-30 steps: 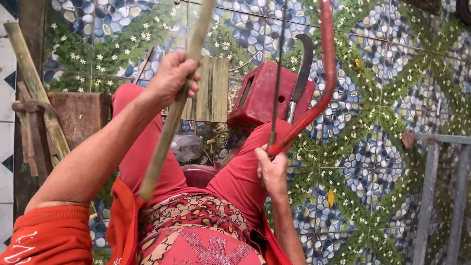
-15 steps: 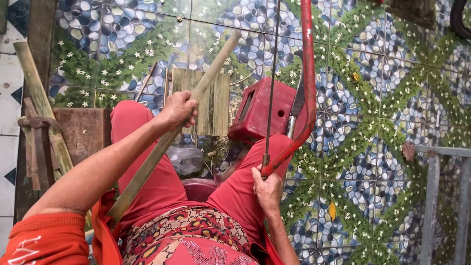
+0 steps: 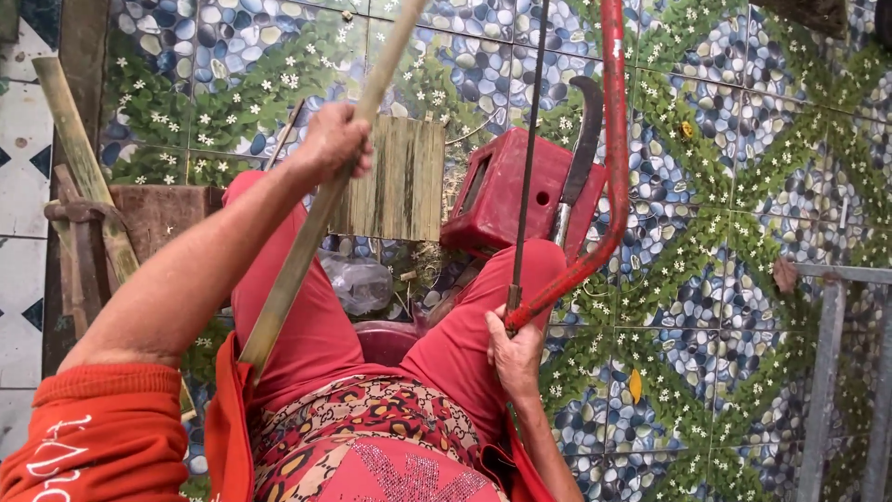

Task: Sawing a bamboo pole into sections and trimming the pieces with a sickle.

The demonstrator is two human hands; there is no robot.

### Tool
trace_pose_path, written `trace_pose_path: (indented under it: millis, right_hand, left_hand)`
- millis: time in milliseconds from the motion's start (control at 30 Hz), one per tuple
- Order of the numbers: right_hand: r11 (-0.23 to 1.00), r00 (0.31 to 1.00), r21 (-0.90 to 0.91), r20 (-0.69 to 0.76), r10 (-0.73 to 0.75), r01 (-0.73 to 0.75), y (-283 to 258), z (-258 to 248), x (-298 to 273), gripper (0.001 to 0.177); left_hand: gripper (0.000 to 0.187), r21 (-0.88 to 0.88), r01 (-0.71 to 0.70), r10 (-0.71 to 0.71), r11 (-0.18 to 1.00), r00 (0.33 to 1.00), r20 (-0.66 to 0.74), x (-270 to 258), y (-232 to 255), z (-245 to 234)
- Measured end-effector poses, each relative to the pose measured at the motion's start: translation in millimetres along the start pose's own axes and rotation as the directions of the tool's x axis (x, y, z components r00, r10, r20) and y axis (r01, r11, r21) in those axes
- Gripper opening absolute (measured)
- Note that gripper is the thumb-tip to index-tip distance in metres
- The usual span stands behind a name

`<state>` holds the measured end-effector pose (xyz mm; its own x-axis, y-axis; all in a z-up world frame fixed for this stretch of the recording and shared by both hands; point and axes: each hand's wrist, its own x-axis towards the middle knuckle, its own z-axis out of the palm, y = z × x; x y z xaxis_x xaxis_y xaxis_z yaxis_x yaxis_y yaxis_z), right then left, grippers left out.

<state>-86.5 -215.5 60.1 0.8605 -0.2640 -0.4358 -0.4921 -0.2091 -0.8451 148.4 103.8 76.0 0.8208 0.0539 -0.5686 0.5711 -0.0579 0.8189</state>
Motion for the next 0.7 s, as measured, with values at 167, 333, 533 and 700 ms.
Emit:
trace_pose_path:
  millis: [167, 333, 533, 700]
  right_hand:
    - [0.989, 0.998, 0.148, 0.067, 0.012, -0.022, -35, 22, -6, 0.020]
    - [0.970, 0.979, 0.195, 0.168, 0.112, -0.145, -15, 74, 44, 0.032]
    - [0.976, 0.997, 0.212, 0.070, 0.028, -0.042, 5, 45, 28, 0.015]
    - [0.970, 0.988, 0.195, -0.078, -0.134, 0.147, -10, 29, 19, 0.011]
  left_hand:
    - [0.015, -0.016, 0.096, -0.097, 0.995, 0.991, -0.095, 12, 31, -22]
    - [0.014, -0.096, 0.075, -0.080, 0.993, 0.996, -0.043, -3, 18, -26]
    - [0.014, -0.231, 0.037, -0.010, 0.972, 0.993, 0.117, -26, 11, -22]
    - [0.021, -0.307, -0.122, 0.189, 0.944, 0.962, 0.198, -23, 31, -15]
